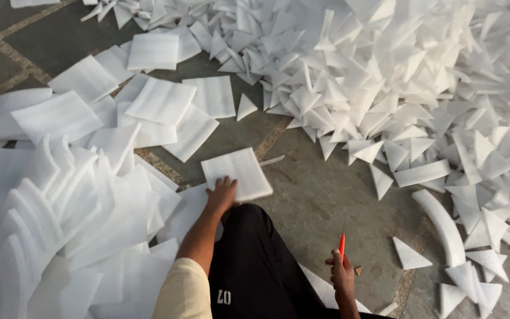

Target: The person sits on the floor and repeatedly cuts square white foam sheets into smaller pieces using a red utility knife. The cut pieces are discarded into a growing pile on the floor.

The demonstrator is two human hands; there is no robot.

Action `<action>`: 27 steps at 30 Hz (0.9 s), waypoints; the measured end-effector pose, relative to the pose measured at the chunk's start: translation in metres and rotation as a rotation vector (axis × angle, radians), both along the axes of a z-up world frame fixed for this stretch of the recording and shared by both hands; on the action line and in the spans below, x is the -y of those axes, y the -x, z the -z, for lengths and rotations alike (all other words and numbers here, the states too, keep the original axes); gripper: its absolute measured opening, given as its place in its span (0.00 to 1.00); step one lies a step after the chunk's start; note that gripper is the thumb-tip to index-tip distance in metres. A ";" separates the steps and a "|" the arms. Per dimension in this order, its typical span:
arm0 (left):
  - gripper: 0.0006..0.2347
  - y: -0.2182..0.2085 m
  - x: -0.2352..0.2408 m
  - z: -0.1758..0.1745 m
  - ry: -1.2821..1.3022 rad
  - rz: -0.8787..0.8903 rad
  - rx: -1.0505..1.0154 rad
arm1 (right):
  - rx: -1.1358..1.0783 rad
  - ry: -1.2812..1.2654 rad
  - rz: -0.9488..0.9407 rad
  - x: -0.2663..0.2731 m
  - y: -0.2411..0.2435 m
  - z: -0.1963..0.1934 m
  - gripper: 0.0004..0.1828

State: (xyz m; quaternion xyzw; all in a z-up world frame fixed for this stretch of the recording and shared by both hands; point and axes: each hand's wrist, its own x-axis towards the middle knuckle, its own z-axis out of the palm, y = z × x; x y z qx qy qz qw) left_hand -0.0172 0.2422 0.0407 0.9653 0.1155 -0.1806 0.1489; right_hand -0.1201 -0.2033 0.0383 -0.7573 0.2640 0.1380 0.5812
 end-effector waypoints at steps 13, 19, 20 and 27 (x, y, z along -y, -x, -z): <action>0.20 0.017 0.202 -0.024 -0.046 0.785 0.114 | 0.180 -0.030 0.173 0.026 0.010 0.029 0.23; 0.31 0.019 0.214 -0.011 -0.050 0.610 0.072 | 0.082 0.230 -0.031 0.007 0.013 0.012 0.29; 0.39 0.015 0.215 -0.012 -0.060 0.599 0.116 | 0.099 0.294 -0.117 -0.002 0.014 0.006 0.32; 0.50 -0.012 0.227 -0.023 -0.021 0.426 -0.113 | 0.165 0.686 -0.525 -0.054 -0.034 -0.034 0.39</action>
